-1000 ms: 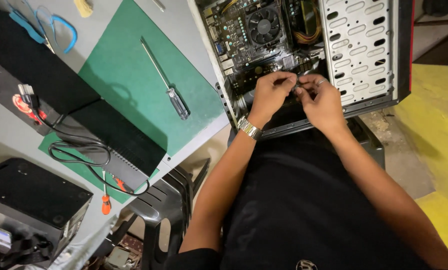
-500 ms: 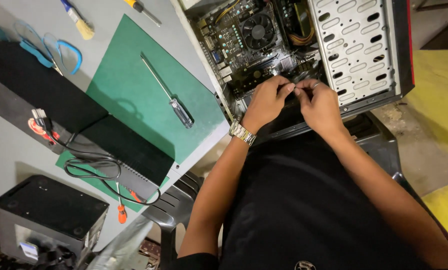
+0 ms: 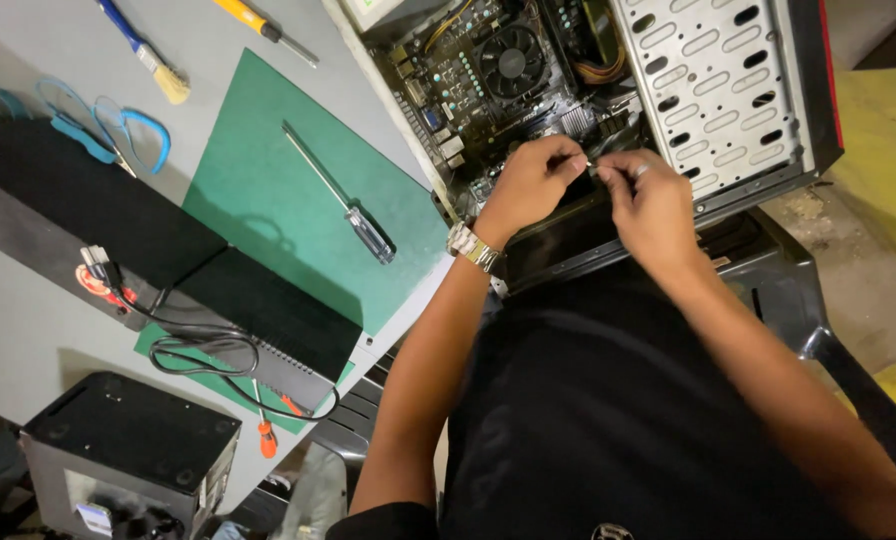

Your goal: Connecting internal power and data cables inside a desktop computer case and then installing the side panel.

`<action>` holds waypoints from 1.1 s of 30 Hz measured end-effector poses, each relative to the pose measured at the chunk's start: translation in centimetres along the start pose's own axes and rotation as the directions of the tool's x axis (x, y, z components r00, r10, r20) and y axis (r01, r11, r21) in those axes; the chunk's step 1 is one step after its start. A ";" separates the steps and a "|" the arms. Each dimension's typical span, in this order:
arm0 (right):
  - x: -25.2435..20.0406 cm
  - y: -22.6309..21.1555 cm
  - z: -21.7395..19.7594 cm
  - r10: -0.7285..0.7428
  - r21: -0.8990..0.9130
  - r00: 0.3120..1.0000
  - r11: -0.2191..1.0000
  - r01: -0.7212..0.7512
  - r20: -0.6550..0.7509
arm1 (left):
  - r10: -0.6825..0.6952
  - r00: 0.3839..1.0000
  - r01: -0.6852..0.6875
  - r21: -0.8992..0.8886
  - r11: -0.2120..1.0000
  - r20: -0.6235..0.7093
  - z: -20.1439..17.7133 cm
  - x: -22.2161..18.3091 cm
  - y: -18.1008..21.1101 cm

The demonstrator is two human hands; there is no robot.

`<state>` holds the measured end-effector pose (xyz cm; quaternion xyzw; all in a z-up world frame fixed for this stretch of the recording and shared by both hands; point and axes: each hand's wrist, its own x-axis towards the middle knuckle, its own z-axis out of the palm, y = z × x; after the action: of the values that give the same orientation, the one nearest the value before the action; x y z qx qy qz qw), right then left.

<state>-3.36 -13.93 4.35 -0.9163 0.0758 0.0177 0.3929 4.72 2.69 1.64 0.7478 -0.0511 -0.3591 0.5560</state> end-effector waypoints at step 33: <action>3.6 -8.6 -9.3 0.044 0.031 0.960 0.998 -0.055 0.277 | -0.267 0.956 0.190 -0.431 0.882 -0.123 -1.6 0.3 3.9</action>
<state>1.22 -15.31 16.61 -0.8950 0.0435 0.1535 0.4165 7.14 2.38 5.06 0.6425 0.1652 -0.3564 0.6579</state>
